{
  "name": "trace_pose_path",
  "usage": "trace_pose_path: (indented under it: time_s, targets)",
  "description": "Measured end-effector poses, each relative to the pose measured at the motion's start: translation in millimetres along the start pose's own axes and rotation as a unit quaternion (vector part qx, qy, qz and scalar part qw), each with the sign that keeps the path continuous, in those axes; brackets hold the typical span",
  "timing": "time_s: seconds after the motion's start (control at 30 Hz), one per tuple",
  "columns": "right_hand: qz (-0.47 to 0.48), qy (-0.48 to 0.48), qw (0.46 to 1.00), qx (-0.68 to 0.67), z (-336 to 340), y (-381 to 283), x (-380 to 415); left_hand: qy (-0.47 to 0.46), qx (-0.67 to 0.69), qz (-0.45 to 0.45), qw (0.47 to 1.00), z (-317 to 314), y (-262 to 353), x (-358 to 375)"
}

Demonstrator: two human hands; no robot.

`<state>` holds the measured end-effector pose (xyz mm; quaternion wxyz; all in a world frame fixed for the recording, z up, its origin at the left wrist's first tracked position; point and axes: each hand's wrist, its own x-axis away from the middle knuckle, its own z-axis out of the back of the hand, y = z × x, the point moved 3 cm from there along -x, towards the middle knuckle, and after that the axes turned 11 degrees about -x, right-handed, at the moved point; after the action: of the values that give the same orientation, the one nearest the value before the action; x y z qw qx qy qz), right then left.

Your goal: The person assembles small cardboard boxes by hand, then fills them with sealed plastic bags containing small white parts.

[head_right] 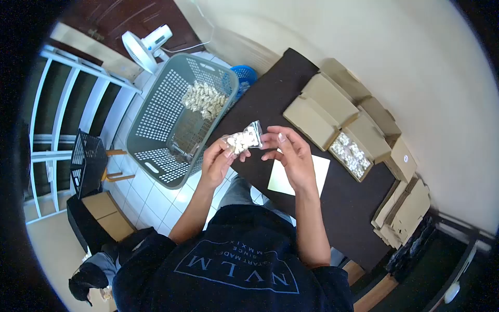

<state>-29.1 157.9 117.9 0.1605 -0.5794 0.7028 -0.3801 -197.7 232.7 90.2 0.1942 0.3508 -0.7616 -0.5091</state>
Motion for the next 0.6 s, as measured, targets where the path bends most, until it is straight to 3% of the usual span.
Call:
trace_pose_path:
  time_s: [0.03,0.1,0.2,0.23,0.3,0.37,0.43,0.57,0.6]
  targets:
    - [-0.001,0.021,1.000,-0.002,7.7,-1.0,9.5,0.002,-0.129,-0.070,0.989,-11.9,4.7,1.8]
    - [0.001,0.024,0.998,-0.054,13.1,0.2,26.0,-0.016,-0.276,-0.103,0.955,-33.3,1.4,9.6]
    - [0.032,0.082,0.995,-0.043,14.0,-7.6,44.0,-0.013,-0.377,-0.169,0.911,-64.8,-8.9,12.9]
    - [0.050,0.099,0.994,-0.016,17.7,-12.1,48.8,-0.021,-0.376,-0.171,0.911,-70.0,-6.7,12.3]
    - [0.070,0.124,0.990,0.009,28.8,-18.7,59.2,-0.138,-0.404,-0.148,0.892,-76.3,-2.4,11.7]
    - [0.088,0.145,0.985,0.035,39.5,-24.3,65.4,-0.097,-0.293,-0.138,0.941,-68.6,-7.9,8.0]
    - [0.149,0.117,0.976,0.106,43.6,-28.2,72.5,-0.021,-0.255,-0.053,0.965,-79.6,-2.7,5.8]
    - [0.161,0.063,0.972,0.156,42.3,-24.1,83.3,-0.012,-0.244,-0.069,0.967,-109.4,1.9,-3.4]
    - [0.145,0.059,0.970,0.184,40.7,-23.4,85.0,-0.023,-0.302,-0.078,0.950,-109.5,-2.9,-5.6]
